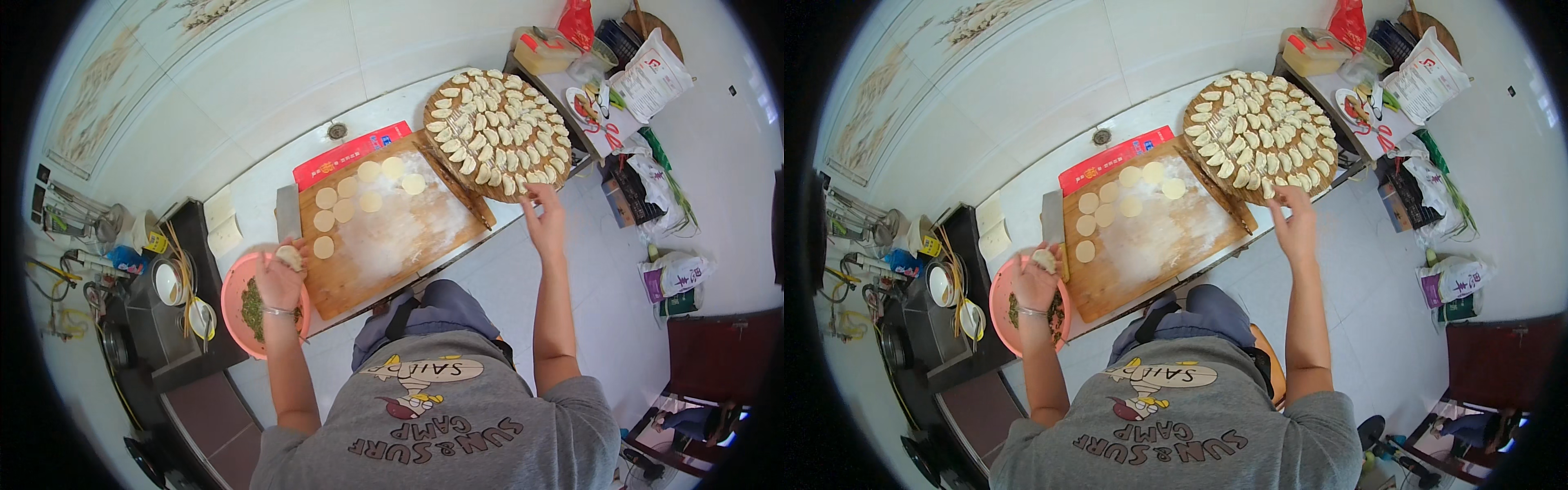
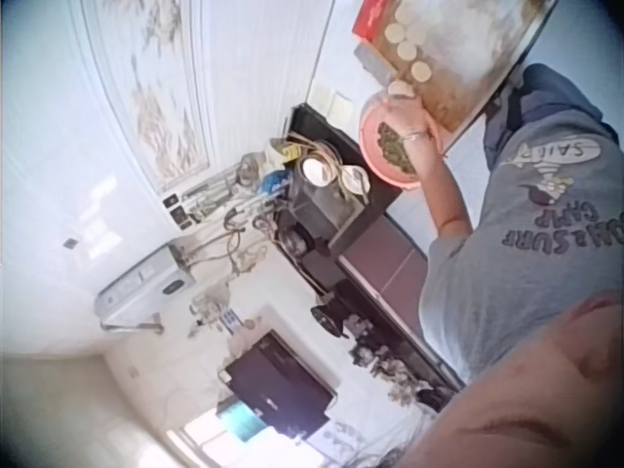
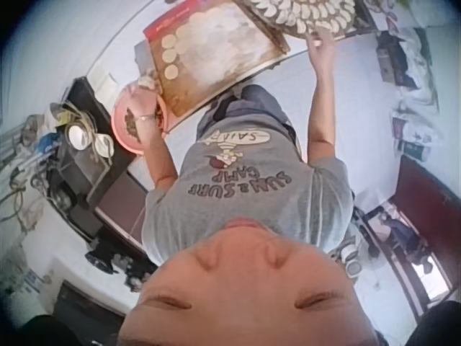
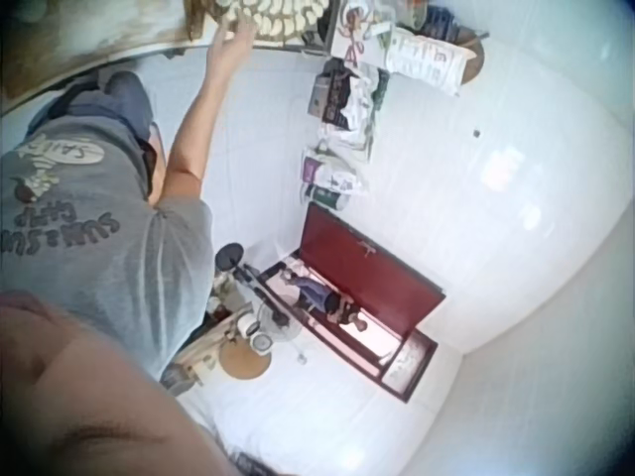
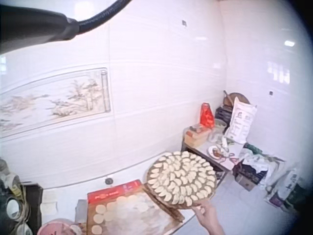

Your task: The person fills round dough wrappers with a green vegetable mixture from a pink bowl using a spoon. They fold and pleat the edges to seal the dumplings, then place the finished items onto a large wooden tray. The process is repeated continuously throughout the clip.

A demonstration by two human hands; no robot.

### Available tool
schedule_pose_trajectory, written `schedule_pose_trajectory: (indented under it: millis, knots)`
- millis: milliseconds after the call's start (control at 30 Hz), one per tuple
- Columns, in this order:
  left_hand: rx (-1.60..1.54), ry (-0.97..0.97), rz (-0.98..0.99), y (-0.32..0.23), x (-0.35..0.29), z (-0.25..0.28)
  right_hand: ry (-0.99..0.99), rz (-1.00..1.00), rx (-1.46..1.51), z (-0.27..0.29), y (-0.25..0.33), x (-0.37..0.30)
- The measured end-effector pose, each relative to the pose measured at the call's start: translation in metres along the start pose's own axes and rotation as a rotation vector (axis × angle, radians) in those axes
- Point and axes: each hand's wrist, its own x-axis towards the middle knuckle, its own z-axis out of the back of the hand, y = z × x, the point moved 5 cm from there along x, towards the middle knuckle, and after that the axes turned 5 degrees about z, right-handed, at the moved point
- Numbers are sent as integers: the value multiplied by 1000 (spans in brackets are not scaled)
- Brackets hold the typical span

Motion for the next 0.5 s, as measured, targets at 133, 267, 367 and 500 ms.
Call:
schedule_pose_trajectory:
  millis: [133,267,367,500]
  knots:
    - [50,31,150,44,21,-46,144,214,102,-30,60,24]
    - [103,163,331,87,38,-96,128,430,128,-32,130,65]
    - [138,190,385,104,37,-131,175,574,143,-38,154,68]
    - [169,198,427,117,32,-154,350,614,184,-61,152,31]
